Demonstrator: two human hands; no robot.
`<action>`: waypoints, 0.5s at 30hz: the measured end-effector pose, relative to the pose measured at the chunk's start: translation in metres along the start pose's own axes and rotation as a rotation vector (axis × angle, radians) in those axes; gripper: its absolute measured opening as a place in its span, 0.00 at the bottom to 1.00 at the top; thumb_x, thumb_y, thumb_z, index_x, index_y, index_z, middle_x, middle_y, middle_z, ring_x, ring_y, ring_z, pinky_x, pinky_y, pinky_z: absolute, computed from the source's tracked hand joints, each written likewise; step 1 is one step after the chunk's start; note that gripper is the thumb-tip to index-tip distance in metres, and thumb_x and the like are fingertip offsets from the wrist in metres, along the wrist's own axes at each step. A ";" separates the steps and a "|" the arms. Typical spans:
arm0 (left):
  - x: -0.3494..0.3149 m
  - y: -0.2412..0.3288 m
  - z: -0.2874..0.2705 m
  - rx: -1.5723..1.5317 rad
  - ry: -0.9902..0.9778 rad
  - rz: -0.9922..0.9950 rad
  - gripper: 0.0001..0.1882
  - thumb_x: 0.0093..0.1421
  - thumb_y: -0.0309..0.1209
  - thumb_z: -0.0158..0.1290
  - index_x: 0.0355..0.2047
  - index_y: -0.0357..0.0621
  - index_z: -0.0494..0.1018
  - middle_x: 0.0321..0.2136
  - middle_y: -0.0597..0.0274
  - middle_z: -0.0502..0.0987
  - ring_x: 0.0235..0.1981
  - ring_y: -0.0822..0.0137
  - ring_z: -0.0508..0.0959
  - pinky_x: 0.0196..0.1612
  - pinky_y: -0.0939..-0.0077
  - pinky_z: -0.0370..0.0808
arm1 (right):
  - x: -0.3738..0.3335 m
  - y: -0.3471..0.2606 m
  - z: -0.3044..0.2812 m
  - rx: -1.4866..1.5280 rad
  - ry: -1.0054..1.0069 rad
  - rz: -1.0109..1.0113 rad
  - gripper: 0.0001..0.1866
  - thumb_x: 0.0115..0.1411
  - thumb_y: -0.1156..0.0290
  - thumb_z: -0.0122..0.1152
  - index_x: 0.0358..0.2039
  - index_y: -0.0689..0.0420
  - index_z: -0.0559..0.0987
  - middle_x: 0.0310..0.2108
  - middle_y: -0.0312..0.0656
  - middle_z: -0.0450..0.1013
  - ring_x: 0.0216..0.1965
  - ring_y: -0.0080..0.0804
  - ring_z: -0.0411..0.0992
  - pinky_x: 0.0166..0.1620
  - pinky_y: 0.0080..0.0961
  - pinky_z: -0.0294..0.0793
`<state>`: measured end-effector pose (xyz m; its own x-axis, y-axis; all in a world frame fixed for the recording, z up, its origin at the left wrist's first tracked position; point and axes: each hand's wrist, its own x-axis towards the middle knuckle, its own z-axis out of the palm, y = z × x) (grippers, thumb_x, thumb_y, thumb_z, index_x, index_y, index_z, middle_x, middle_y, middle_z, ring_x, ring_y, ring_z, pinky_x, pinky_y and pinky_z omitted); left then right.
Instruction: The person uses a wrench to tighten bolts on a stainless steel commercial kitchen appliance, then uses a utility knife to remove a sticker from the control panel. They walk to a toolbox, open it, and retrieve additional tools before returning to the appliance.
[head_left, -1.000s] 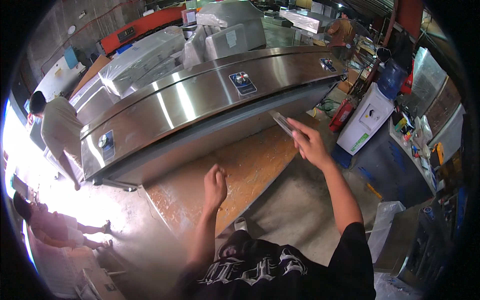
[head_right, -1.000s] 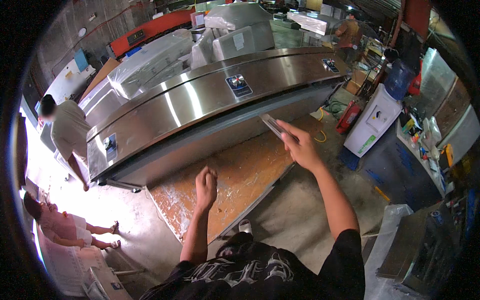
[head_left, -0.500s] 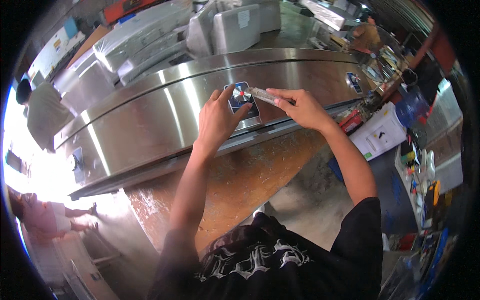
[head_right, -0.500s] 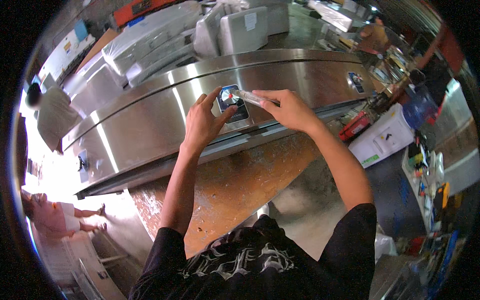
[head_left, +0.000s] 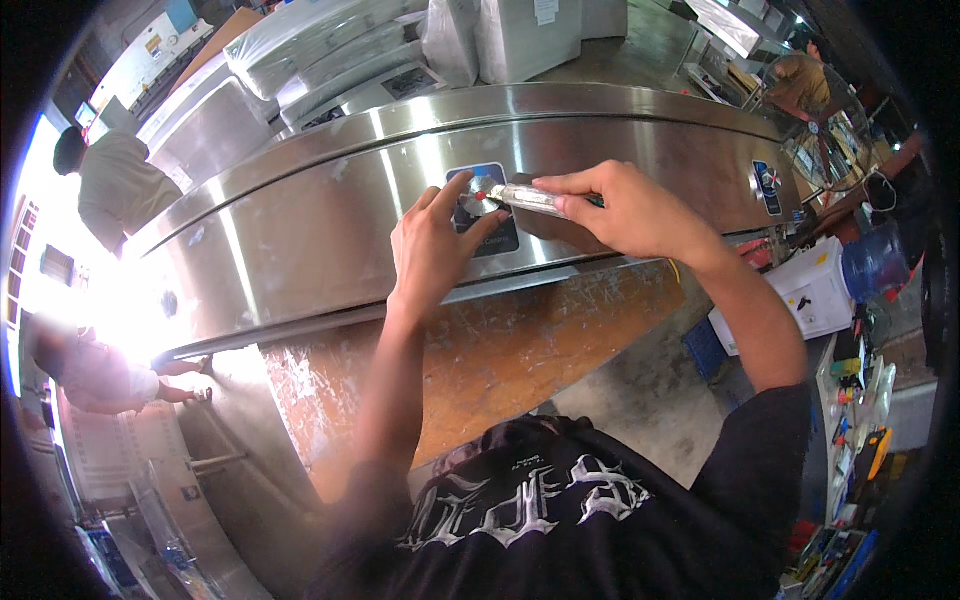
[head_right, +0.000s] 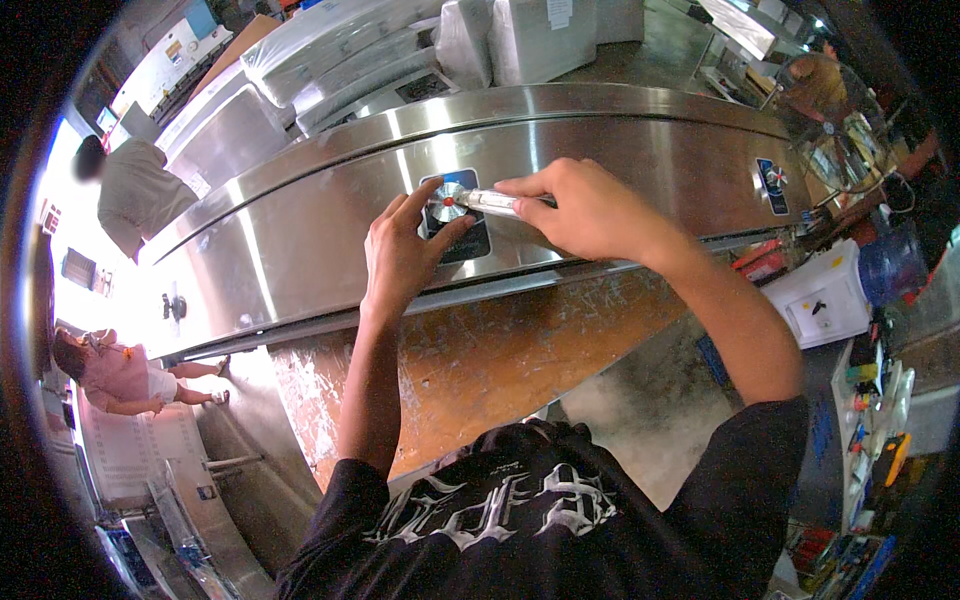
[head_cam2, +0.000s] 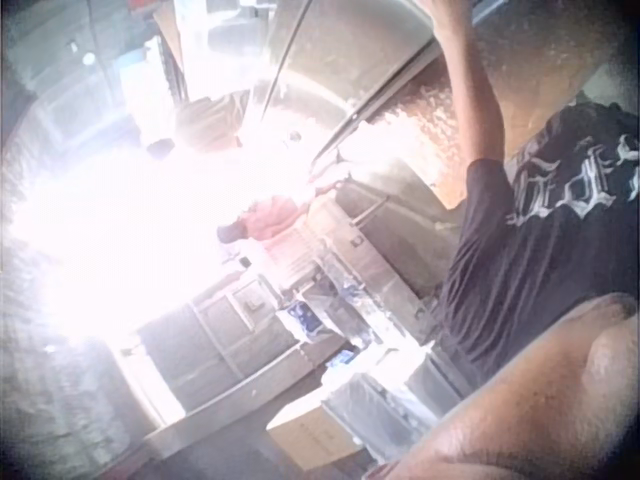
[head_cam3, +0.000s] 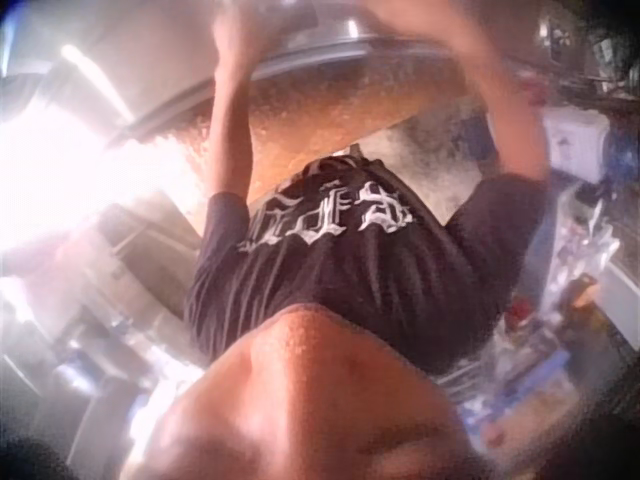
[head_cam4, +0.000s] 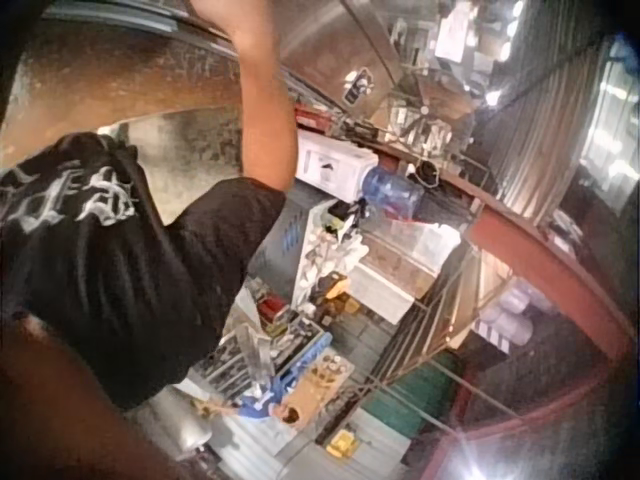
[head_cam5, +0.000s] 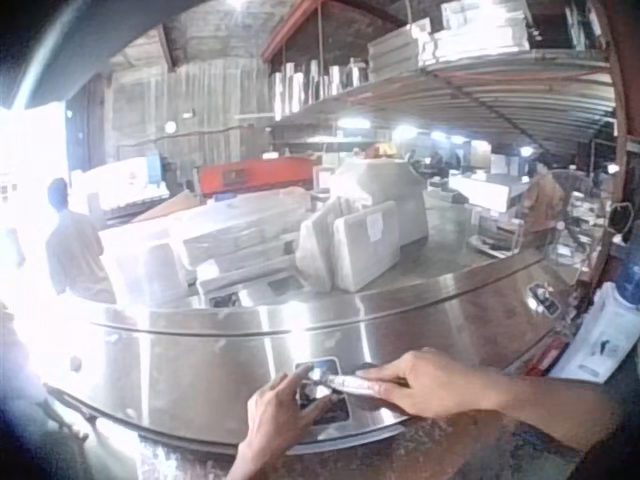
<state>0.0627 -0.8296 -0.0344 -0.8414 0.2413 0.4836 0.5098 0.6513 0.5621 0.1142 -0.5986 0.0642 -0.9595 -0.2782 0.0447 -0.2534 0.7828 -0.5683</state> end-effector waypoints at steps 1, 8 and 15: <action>0.000 0.000 0.000 0.004 0.008 0.004 0.32 0.54 0.51 0.69 0.54 0.48 0.79 0.31 0.57 0.80 0.30 0.57 0.82 0.34 0.62 0.76 | 0.003 -0.007 -0.005 -0.067 -0.030 0.034 0.18 0.67 0.63 0.59 0.55 0.50 0.82 0.39 0.58 0.81 0.37 0.52 0.81 0.44 0.39 0.78; -0.001 0.000 0.000 -0.058 0.023 -0.002 0.31 0.54 0.50 0.69 0.53 0.48 0.78 0.31 0.56 0.82 0.30 0.57 0.83 0.34 0.62 0.77 | 0.026 -0.038 -0.021 -0.225 -0.193 0.089 0.18 0.70 0.66 0.55 0.58 0.52 0.80 0.29 0.52 0.80 0.25 0.35 0.74 0.35 0.33 0.72; 0.000 0.004 -0.005 -0.070 -0.051 -0.094 0.32 0.53 0.47 0.70 0.56 0.48 0.78 0.35 0.51 0.84 0.31 0.55 0.84 0.37 0.62 0.78 | 0.006 -0.027 -0.006 -0.041 -0.127 0.261 0.17 0.69 0.64 0.57 0.56 0.52 0.82 0.33 0.55 0.81 0.32 0.36 0.78 0.42 0.35 0.76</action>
<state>0.0659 -0.8305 -0.0293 -0.8931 0.2190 0.3929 0.4380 0.6217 0.6494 0.1151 -0.6182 0.0850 -0.9706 -0.1299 -0.2028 -0.0076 0.8582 -0.5132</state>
